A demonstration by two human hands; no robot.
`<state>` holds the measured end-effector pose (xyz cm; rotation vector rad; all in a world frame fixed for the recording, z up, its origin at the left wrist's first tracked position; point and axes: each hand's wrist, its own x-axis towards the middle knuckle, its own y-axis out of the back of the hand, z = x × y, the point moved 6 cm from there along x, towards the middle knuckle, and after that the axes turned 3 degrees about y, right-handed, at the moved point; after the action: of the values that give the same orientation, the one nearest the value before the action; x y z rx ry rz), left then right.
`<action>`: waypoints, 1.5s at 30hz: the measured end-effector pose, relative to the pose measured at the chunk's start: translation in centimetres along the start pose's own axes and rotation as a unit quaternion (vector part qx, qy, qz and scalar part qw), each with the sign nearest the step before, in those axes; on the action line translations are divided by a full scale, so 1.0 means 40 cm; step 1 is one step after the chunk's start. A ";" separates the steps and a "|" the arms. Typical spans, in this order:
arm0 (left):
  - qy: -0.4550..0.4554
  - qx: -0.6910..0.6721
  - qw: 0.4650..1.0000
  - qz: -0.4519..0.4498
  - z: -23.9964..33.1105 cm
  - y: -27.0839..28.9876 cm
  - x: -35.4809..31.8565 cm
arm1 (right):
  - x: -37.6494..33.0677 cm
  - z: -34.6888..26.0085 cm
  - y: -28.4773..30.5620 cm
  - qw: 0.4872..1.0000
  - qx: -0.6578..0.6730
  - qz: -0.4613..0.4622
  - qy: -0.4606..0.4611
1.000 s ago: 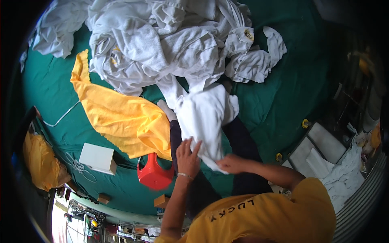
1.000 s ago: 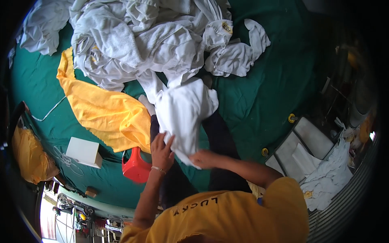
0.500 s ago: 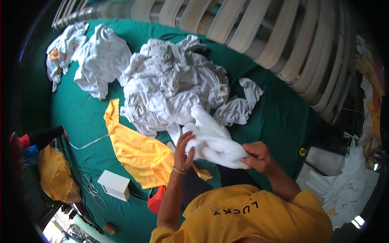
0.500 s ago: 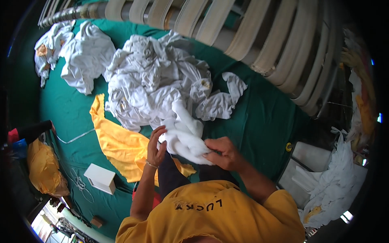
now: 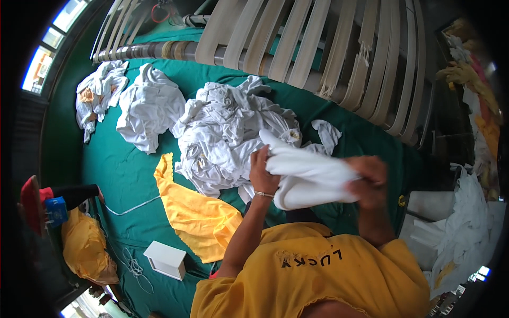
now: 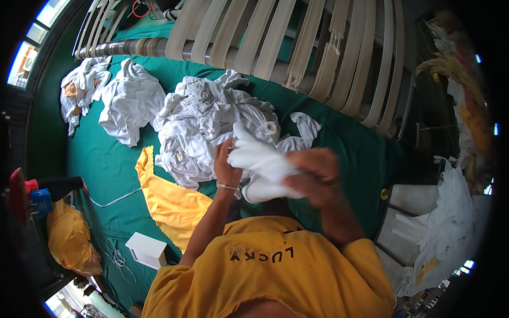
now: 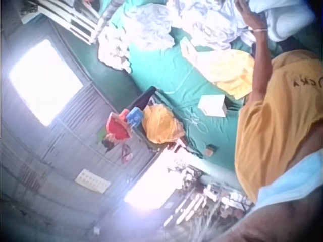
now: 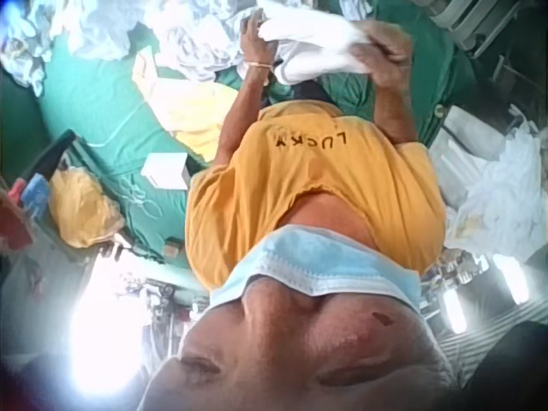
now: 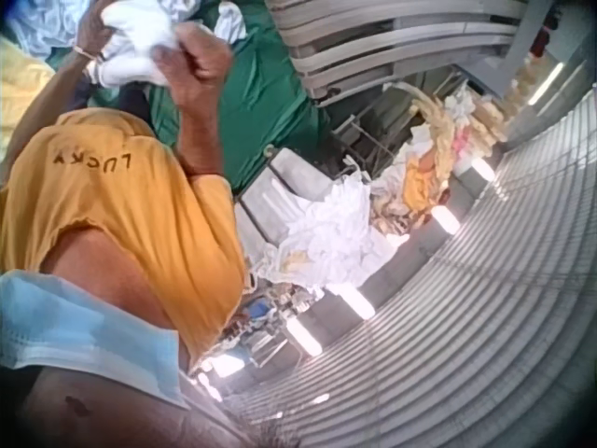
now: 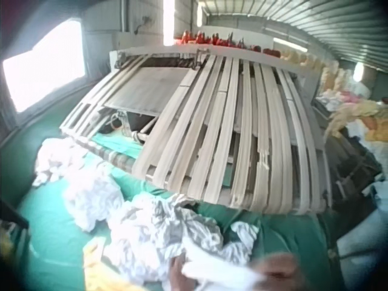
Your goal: The person operates an industrial ironing machine, feeds linens into the rollers, writes notes in a notepad with a pen, and folds and stacks the pressed towels on a table.
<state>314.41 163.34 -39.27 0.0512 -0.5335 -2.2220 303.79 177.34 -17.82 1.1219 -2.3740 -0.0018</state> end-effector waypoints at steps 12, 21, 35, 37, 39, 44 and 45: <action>0.005 0.135 0.979 0.151 -0.333 0.424 0.172 | -0.158 -0.346 0.411 0.726 -0.514 0.421 0.179; -0.159 0.184 0.922 -0.303 0.012 0.283 0.109 | -0.209 0.159 0.189 0.912 -0.334 0.150 -0.186; 0.006 -0.095 0.890 -0.446 0.037 0.176 -0.068 | -0.023 0.033 -0.224 0.996 -0.044 0.042 -0.058; -0.085 -0.174 0.891 -0.411 0.074 0.179 -0.085 | 0.028 -0.055 -0.164 0.981 -0.162 0.107 -0.010; -0.115 -0.249 0.881 -0.387 0.106 0.171 -0.064 | 0.062 -0.117 -0.132 0.982 -0.150 0.111 0.026; -0.001 -0.457 0.760 -0.461 0.293 0.254 0.048 | 0.025 -0.183 0.117 0.837 -0.093 0.536 -0.060; -0.140 -0.242 0.774 -0.568 0.330 0.260 0.044 | 0.037 -0.225 0.137 0.792 -0.005 0.609 -0.036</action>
<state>317.98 160.88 -22.95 -0.3194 0.0127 -3.5408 303.07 181.77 -8.16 -0.5867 -2.7042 0.3862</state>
